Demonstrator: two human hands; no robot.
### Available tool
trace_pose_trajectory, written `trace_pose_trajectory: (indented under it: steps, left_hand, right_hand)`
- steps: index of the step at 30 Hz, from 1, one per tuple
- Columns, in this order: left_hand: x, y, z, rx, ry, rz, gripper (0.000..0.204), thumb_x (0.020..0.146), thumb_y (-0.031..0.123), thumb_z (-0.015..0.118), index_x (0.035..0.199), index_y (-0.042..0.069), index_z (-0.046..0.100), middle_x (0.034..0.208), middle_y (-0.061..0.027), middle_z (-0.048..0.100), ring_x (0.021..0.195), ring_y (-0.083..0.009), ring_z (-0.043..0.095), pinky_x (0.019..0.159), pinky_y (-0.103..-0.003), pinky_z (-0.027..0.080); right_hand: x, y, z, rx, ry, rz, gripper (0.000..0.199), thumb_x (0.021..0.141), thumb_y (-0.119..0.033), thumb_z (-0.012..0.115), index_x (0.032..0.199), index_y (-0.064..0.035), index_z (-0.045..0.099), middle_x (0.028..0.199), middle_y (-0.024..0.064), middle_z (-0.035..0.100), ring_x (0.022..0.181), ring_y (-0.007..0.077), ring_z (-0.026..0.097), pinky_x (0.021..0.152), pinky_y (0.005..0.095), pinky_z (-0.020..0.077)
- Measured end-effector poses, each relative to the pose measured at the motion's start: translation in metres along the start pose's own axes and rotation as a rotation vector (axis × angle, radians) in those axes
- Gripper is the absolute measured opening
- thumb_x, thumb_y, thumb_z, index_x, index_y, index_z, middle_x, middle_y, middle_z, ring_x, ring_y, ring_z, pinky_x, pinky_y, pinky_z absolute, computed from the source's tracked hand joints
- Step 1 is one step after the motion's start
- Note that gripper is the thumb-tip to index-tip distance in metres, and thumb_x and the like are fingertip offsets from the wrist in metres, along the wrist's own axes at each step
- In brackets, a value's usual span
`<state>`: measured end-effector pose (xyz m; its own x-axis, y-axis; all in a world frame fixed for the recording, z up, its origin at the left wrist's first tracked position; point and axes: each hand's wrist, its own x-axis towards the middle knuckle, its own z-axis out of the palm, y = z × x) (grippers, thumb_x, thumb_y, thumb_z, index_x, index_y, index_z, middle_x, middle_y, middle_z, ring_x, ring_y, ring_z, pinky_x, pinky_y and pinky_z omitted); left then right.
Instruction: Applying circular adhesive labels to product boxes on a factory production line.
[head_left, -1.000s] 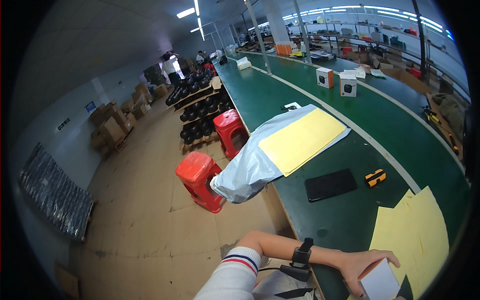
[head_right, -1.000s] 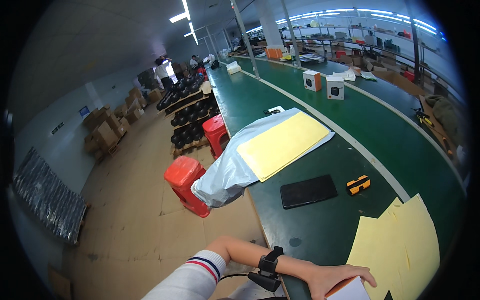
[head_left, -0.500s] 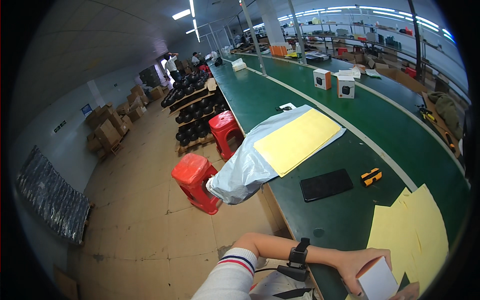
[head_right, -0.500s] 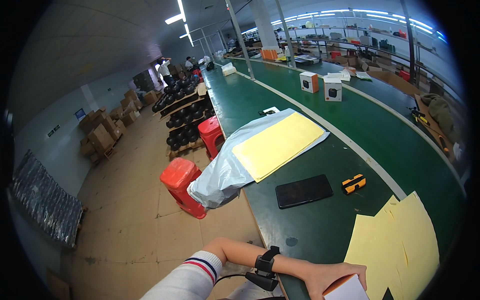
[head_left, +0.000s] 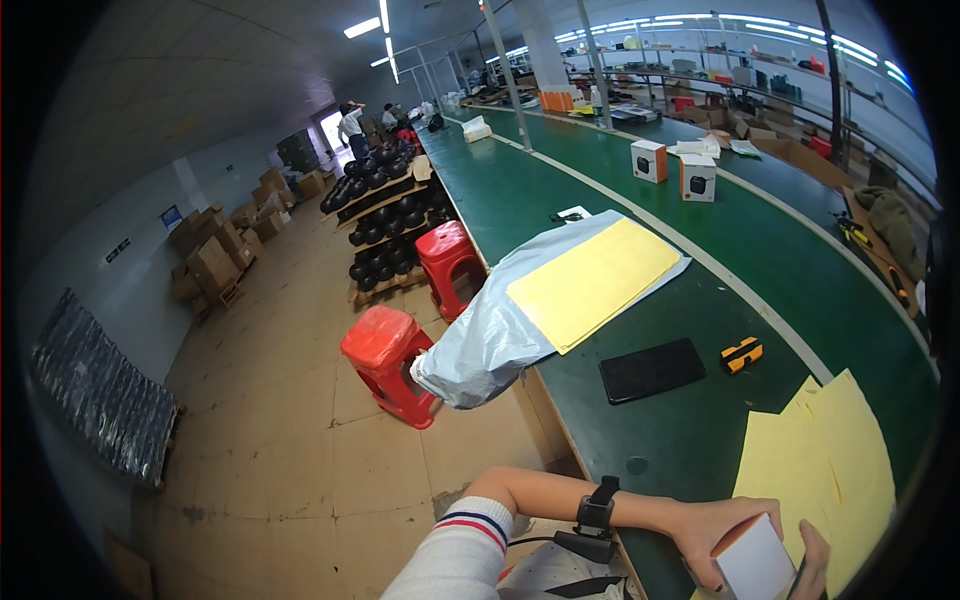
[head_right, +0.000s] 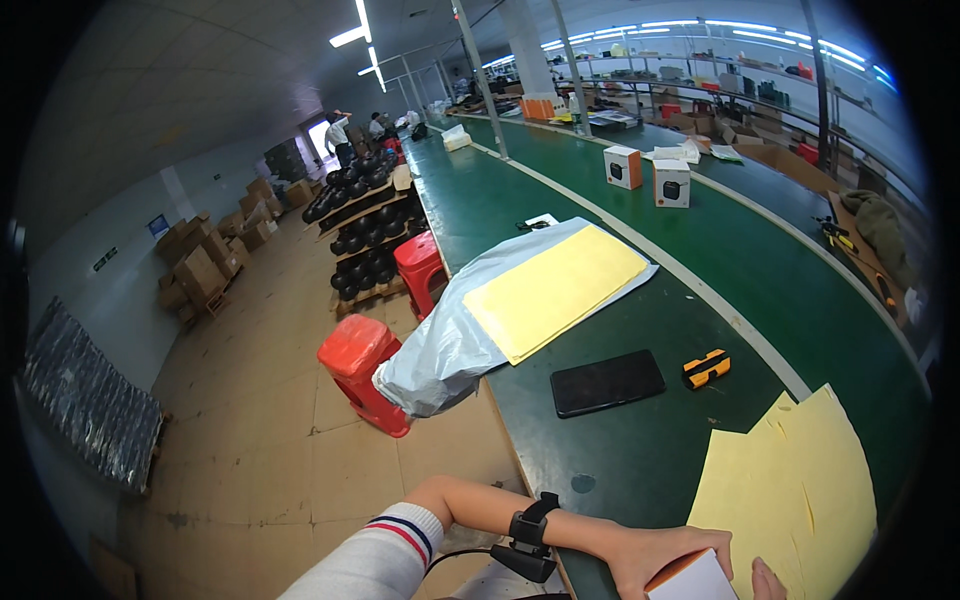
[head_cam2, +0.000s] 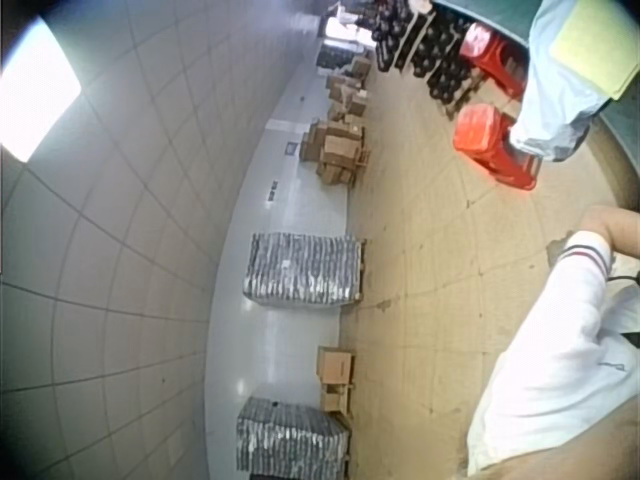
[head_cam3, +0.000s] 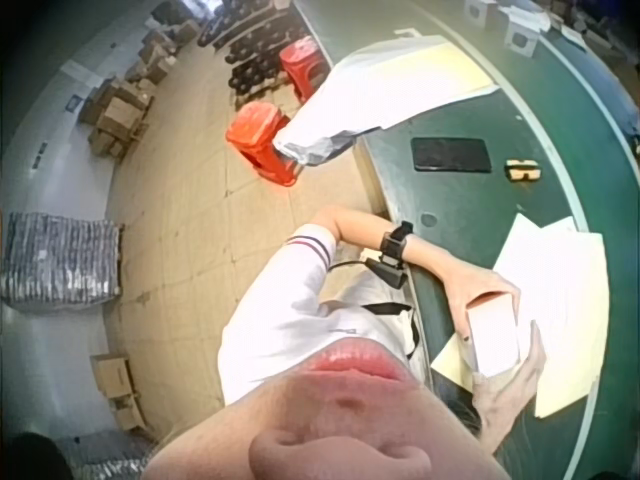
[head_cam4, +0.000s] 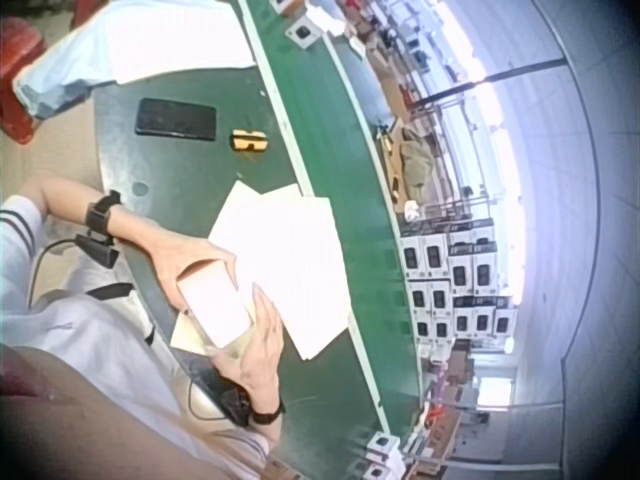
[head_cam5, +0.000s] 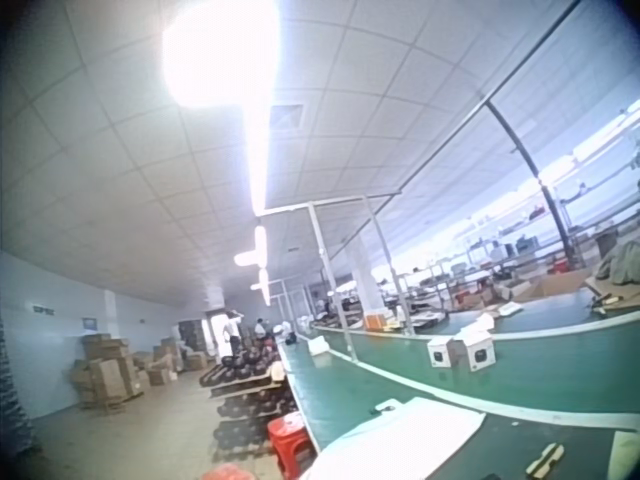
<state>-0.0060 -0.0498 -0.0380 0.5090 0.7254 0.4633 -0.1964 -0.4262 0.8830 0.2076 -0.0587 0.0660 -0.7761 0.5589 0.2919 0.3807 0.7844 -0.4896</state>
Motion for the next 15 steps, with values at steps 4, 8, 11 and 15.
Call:
trace_pose_trajectory:
  steps: [4,8,11,15]
  left_hand:
    - [0.0,0.001,0.0,-0.013,-0.004,0.018,0.071,0.049,0.027,0.078,0.106,0.003,0.042,0.099,-0.01,0.052,0.09,-0.0179,0.052,0.079,-0.03,0.042]
    - [0.0,0.002,0.0,0.011,0.001,0.043,0.071,0.051,0.027,0.078,0.107,0.003,0.042,0.1,-0.0106,0.053,0.092,-0.018,0.052,0.08,-0.03,0.042]
    - [0.0,0.003,0.002,0.003,0.015,0.087,0.071,0.052,0.027,0.078,0.107,0.003,0.042,0.1,-0.0105,0.053,0.091,-0.0177,0.053,0.079,-0.03,0.042]
    - [-0.001,0.005,0.002,0.011,0.004,0.073,0.07,0.052,0.028,0.078,0.107,0.003,0.042,0.099,-0.0108,0.054,0.09,-0.018,0.054,0.077,-0.03,0.043]
  right_hand:
    - [0.003,-0.007,0.005,0.065,-0.17,0.132,0.076,0.075,-0.035,0.067,0.134,-0.0012,0.034,0.12,0.0264,0.048,0.114,0.0415,0.045,0.093,0.0451,0.0379]
    - [0.002,-0.006,0.011,0.056,-0.136,0.18,0.073,0.073,-0.024,0.069,0.133,-0.0024,0.036,0.12,0.0267,0.048,0.108,0.0419,0.05,0.089,0.0442,0.0419]
    - [0.0,-0.002,0.014,0.039,-0.086,0.091,0.07,0.074,-0.022,0.069,0.132,-0.0006,0.037,0.118,0.0268,0.049,0.105,0.0423,0.051,0.087,0.044,0.0431]
    - [-0.001,0.0,0.016,0.031,-0.036,0.009,0.066,0.074,-0.02,0.068,0.13,0.0015,0.041,0.116,0.0265,0.051,0.103,0.0416,0.052,0.086,0.0437,0.0435]
